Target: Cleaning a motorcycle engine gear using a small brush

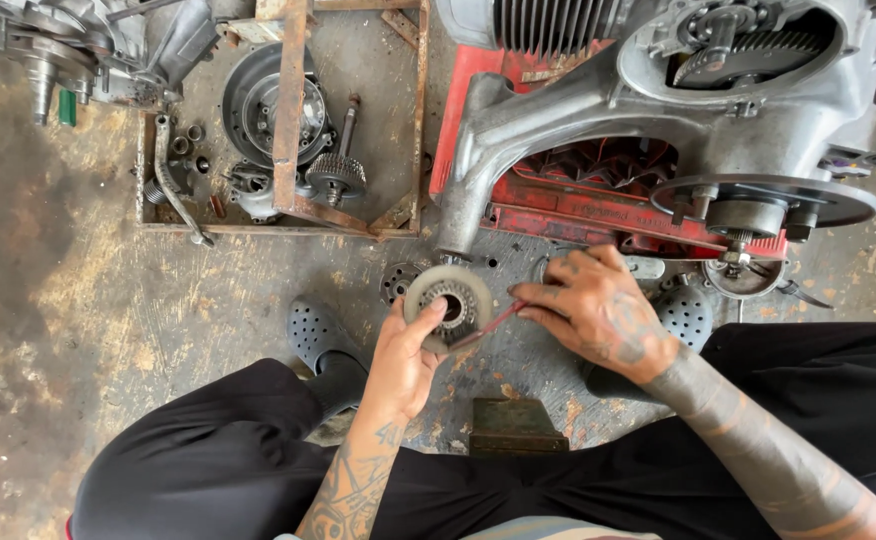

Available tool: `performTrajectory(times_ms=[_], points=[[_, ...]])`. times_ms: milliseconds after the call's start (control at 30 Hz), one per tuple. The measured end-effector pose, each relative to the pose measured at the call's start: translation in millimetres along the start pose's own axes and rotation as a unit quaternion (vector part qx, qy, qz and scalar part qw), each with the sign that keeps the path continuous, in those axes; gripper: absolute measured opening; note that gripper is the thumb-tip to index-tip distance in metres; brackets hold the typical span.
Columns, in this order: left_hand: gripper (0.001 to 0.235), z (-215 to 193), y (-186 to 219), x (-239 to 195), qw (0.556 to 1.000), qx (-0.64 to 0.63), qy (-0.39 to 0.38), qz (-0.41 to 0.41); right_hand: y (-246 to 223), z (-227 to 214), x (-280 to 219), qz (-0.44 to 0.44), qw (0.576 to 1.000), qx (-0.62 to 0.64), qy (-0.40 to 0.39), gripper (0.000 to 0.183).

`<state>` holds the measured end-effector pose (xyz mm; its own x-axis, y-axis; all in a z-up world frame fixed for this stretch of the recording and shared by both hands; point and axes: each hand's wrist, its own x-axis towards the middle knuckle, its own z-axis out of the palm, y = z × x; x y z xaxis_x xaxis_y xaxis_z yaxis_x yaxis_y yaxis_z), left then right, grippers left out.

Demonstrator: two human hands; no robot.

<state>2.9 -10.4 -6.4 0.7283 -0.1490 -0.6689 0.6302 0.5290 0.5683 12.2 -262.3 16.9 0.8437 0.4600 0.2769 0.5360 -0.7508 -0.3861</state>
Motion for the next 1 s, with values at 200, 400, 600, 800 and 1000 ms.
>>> performTrajectory(times_ms=[200,400,600,800,1000], points=[[0.054,2.6,5.1,-3.7,0.999,0.01,-0.01,0.049,12.3,-10.0,-0.2,0.04,0.999,-0.008,-0.021,0.024],[0.048,-6.9,9.2,-6.0,0.998,-0.013,-0.017,0.053,21.1,-33.4,-3.4,0.126,0.992,0.003,-0.012,0.023],[0.044,-2.2,6.6,-12.3,0.993,0.013,-0.044,0.104,-16.2,-34.2,1.7,0.215,0.96,0.163,-0.072,0.022],[0.038,4.2,9.7,-20.0,0.989,-0.022,-0.081,0.119,-35.0,-19.4,-5.5,0.236,0.898,0.331,-0.168,0.031],[0.033,9.3,8.2,-21.2,0.99,-0.054,-0.066,0.116,-20.1,-39.2,-8.1,0.192,0.891,0.334,-0.239,0.035]])
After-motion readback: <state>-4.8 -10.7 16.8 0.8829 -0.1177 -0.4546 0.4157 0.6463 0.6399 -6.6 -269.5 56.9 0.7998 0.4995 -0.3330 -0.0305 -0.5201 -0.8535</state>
